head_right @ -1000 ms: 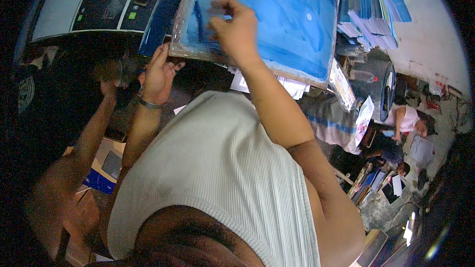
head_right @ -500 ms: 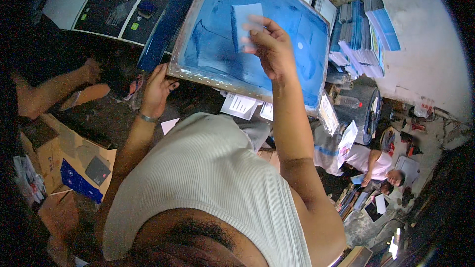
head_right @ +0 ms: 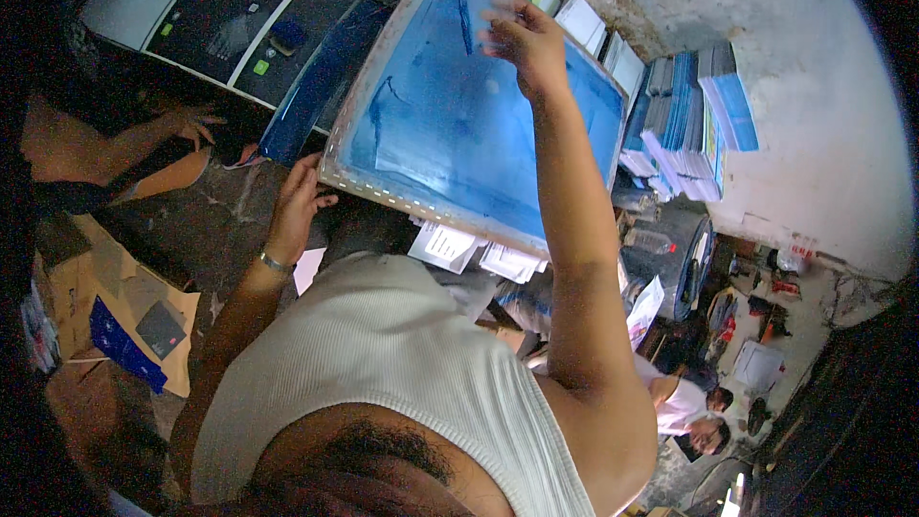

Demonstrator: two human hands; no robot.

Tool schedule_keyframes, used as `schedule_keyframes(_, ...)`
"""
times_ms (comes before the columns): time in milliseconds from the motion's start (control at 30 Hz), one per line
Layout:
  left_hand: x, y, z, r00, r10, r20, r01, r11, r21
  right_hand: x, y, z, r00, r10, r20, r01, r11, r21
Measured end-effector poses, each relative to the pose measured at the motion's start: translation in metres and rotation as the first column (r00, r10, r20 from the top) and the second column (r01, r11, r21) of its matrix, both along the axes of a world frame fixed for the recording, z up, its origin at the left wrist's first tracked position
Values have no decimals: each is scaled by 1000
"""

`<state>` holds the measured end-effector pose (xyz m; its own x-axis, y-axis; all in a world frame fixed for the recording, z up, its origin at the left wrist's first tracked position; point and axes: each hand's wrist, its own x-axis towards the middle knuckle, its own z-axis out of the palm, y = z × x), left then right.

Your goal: The person holds a screen printing frame, scrapes and rubs the blue emulsion surface with a plastic scraper, and peels pieces of film from the mesh by hand.

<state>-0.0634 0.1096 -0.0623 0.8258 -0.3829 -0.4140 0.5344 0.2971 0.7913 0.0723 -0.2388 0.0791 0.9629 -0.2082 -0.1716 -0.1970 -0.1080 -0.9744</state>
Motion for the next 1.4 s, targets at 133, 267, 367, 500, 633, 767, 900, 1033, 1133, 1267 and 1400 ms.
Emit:
schedule_keyframes(133,-3,3,3,996,-40,73,35,997,66,49,3,-15,998,40,50,-28,973,-231)
schedule_keyframes(267,-2,3,4,984,-35,172,25,998,63,74,7,-24,997,62,45,-37,903,-428)
schedule_keyframes(367,-2,2,9,983,8,183,-25,996,87,74,11,-25,1000,16,23,0,826,-563)
schedule_keyframes(500,-3,-2,6,983,38,178,-42,999,19,65,19,-27,965,177,195,138,290,-947)
schedule_keyframes(633,-2,0,7,986,49,160,-52,999,15,60,14,-22,948,218,232,162,298,-941)
schedule_keyframes(767,0,2,9,986,35,165,-36,999,9,58,19,-25,952,304,37,8,95,-995)
schedule_keyframes(900,-3,5,6,991,31,128,-35,999,27,69,-6,-20,941,312,131,2,382,-924)
schedule_keyframes(1033,1,5,15,987,3,161,-14,998,67,96,-53,-33,927,340,157,0,419,-908)
schedule_keyframes(1133,1,6,15,986,-3,167,-12,996,88,111,-58,-36,937,337,89,-67,425,-903)
schedule_keyframes(1267,1,3,15,985,21,169,-25,999,24,122,-69,-40,929,356,101,-100,504,-858)
schedule_keyframes(1400,-1,-2,12,983,73,171,-67,997,-40,124,-60,-38,915,381,131,-28,384,-923)
